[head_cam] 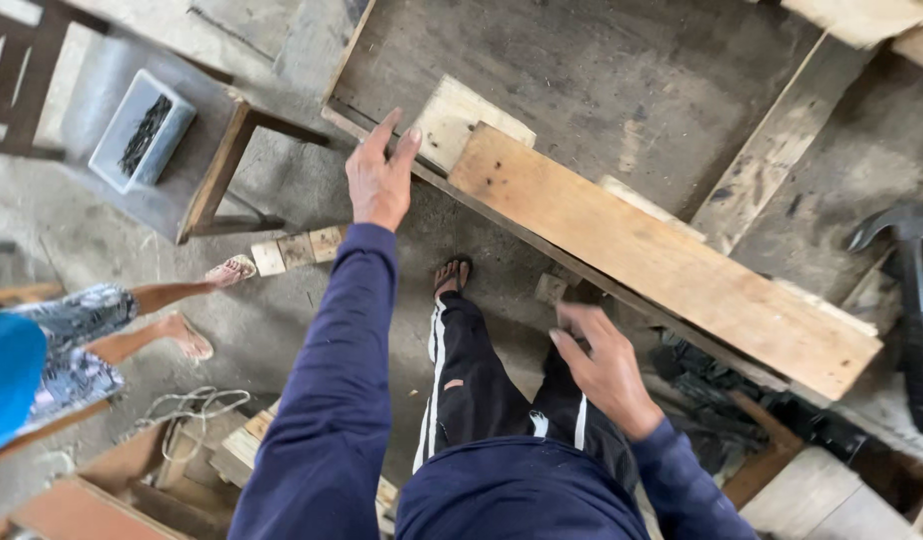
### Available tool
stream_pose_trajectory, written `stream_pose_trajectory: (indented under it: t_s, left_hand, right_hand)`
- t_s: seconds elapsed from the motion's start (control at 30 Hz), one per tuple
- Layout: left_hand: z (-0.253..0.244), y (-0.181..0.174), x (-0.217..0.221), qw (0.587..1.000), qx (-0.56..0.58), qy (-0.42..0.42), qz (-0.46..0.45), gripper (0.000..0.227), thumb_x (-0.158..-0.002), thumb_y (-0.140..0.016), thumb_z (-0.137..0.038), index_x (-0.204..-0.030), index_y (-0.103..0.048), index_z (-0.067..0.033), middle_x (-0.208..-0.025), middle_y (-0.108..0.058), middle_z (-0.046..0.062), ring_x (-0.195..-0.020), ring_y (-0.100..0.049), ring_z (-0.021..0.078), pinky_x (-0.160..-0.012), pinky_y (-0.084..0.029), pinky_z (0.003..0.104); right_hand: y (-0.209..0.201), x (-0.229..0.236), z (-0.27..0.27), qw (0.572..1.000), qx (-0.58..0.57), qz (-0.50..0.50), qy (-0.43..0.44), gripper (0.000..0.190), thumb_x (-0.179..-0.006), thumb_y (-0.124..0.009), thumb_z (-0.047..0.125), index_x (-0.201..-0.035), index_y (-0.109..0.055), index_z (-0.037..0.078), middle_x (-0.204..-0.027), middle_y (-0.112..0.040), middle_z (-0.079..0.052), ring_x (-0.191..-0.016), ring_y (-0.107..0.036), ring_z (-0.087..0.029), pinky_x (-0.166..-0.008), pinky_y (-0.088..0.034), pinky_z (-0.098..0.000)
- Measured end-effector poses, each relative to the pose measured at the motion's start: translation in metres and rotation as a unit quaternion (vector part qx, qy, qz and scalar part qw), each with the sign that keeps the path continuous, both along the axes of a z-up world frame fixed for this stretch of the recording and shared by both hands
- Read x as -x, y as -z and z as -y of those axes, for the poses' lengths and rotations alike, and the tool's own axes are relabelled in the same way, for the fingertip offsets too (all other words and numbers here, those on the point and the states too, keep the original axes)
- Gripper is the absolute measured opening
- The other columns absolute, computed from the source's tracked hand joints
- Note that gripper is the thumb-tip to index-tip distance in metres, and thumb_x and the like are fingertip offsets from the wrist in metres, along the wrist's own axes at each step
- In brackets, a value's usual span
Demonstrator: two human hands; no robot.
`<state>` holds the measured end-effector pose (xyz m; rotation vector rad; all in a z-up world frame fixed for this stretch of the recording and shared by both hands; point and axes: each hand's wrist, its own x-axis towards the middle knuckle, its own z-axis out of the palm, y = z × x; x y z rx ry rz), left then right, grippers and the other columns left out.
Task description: The person assembles wooden planks by placing them on a workbench, aligning them, and hammering nails to secure them. They repeatedly pick up planks, position them, and drive nails using a hammer.
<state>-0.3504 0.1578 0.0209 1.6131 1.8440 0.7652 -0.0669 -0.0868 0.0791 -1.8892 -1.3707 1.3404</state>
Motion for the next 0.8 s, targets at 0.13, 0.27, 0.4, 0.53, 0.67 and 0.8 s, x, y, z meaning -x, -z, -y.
stream_pose_trajectory:
  t_s: [0.13, 0.27, 0.4, 0.53, 0.67, 0.8]
  left_hand:
    - [-0.048, -0.014, 0.01, 0.985, 0.08, 0.114, -0.102, 0.053, -0.094, -0.078, -0.05, -0.138, -0.069, -0.0222, -0.094, -0.065, 0.019, -0.094, -0.064, 0.0348, -0.088, -0.051, 0.044]
    - [-0.047, -0.047, -0.003, 0.943, -0.04, 0.293, -0.152, 0.086, -0.077, -0.089, -0.052, -0.149, -0.055, -0.0182, -0.12, -0.056, 0.024, -0.1, -0.064, 0.042, -0.082, -0.054, 0.048]
    - [-0.054, -0.07, -0.031, 0.847, 0.082, 0.484, -0.204, 0.118, -0.057, -0.093, -0.051, -0.156, -0.036, -0.0197, -0.121, -0.051, 0.023, -0.094, -0.065, 0.0419, -0.075, -0.055, 0.051]
    - [-0.061, -0.079, -0.06, 0.768, 0.023, 0.576, -0.28, 0.108, -0.062, -0.092, -0.031, -0.154, -0.037, -0.0118, -0.124, -0.054, 0.024, -0.09, -0.069, 0.0362, -0.07, -0.059, 0.044]
    - [-0.08, -0.099, -0.077, 0.759, 0.02, 0.591, -0.272, 0.098, -0.062, -0.094, -0.032, -0.142, -0.042, -0.0084, -0.123, -0.055, 0.028, -0.075, -0.071, 0.035, -0.057, -0.059, 0.042]
    - [-0.1, -0.11, -0.09, 0.765, -0.043, 0.599, -0.232, 0.103, -0.058, -0.097, -0.035, -0.142, -0.043, -0.0076, -0.121, -0.057, 0.028, -0.07, -0.071, 0.0354, -0.059, -0.058, 0.043]
  right_hand:
    - [0.044, 0.062, -0.064, 0.969, -0.223, 0.109, 0.021, 0.053, -0.091, -0.073, 0.014, -0.14, -0.056, -0.002, -0.134, -0.06, -0.025, -0.121, -0.058, -0.043, -0.1, -0.049, -0.0439]
    - [0.065, 0.09, -0.052, 0.961, -0.15, 0.084, 0.218, 0.043, -0.094, -0.072, 0.012, -0.132, -0.058, -0.001, -0.127, -0.064, -0.022, -0.114, -0.066, -0.035, -0.096, -0.053, -0.0443]
    - [0.086, 0.078, -0.031, 0.775, -0.124, -0.269, 0.558, 0.021, -0.102, -0.063, 0.009, -0.121, -0.064, 0.001, -0.112, -0.071, -0.014, -0.1, -0.067, -0.027, -0.087, -0.054, -0.0411]
    - [0.1, 0.053, -0.011, 0.567, -0.147, -0.486, 0.649, 0.015, -0.099, -0.058, 0.019, -0.106, -0.063, 0.006, -0.099, -0.071, -0.01, -0.092, -0.071, -0.027, -0.08, -0.059, -0.0418]
    - [0.114, 0.029, -0.022, 0.548, -0.228, -0.564, 0.574, 0.019, -0.114, -0.058, 0.023, -0.113, -0.063, 0.004, -0.1, -0.068, -0.011, -0.096, -0.07, -0.029, -0.077, -0.057, -0.0417]
    - [0.132, 0.001, -0.053, 0.572, -0.238, -0.507, 0.599, 0.03, -0.111, -0.056, 0.029, -0.127, -0.064, 0.004, -0.118, -0.068, -0.01, -0.101, -0.066, -0.023, -0.083, -0.054, -0.0368]
